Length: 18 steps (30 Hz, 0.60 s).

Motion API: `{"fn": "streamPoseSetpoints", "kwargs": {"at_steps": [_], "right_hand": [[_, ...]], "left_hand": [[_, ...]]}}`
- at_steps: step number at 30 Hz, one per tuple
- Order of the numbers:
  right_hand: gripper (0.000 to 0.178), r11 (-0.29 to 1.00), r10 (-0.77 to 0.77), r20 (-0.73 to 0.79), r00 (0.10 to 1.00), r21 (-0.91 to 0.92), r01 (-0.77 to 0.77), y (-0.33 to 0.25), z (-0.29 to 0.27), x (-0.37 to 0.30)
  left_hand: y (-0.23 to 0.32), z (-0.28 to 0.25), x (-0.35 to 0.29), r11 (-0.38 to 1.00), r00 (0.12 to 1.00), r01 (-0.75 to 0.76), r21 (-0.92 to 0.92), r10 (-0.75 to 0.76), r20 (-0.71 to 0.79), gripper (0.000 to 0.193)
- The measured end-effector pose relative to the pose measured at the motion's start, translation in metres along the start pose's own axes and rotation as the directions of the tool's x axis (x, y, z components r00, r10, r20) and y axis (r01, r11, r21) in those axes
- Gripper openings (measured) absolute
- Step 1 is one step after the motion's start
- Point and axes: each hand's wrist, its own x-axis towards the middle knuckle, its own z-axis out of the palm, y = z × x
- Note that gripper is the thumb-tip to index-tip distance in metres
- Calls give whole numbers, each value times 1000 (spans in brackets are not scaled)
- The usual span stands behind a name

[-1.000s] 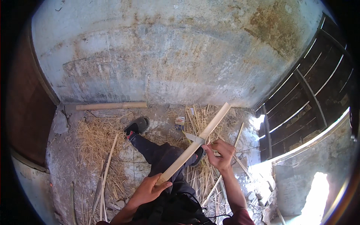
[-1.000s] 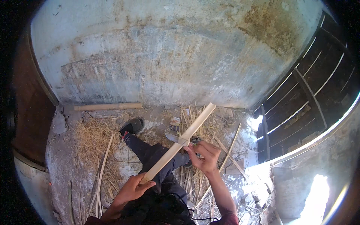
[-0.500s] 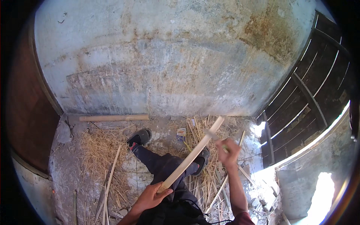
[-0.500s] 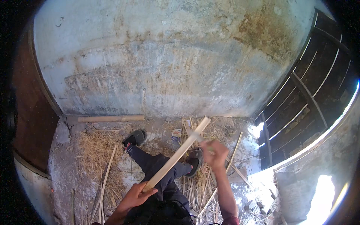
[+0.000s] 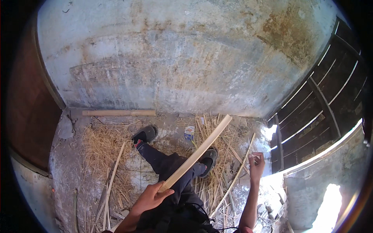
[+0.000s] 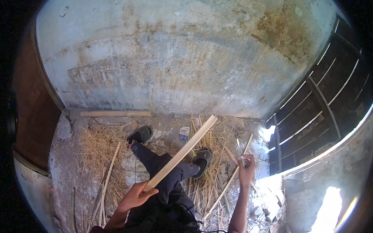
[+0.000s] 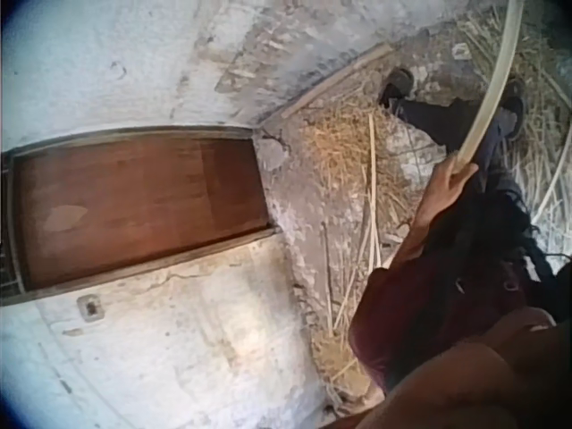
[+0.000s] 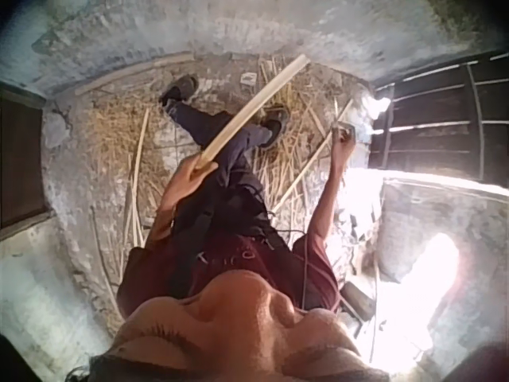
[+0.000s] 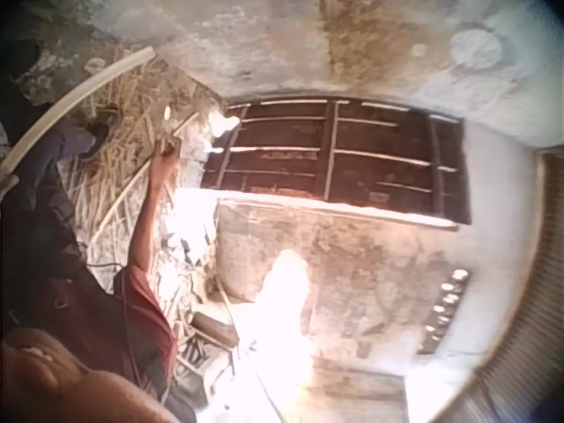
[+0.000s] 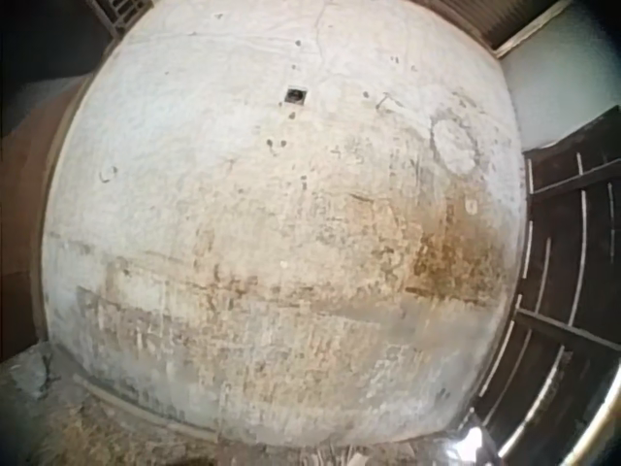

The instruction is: The person is carving a long piece of wood by hand using a small knife, shaving off thin strips from the surface.

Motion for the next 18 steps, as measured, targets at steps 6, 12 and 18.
{"fn": "streamPoseSetpoints", "kwargs": {"at_steps": [6, 12, 18], "right_hand": [[40, 862, 61, 253, 966, 475, -179, -64, 38, -42], [46, 794, 5, 352, 936, 568, -218, -117, 61, -44], [30, 820, 19, 333, 943, 535, -205, -113, 74, -45]], "left_hand": [[17, 14, 8, 996, 997, 56, -73, -52, 51, 47], [23, 14, 0, 998, 993, 67, -20, -64, 104, 48], [19, 13, -7, 999, 990, 38, 30, -42, 133, 48]]}}
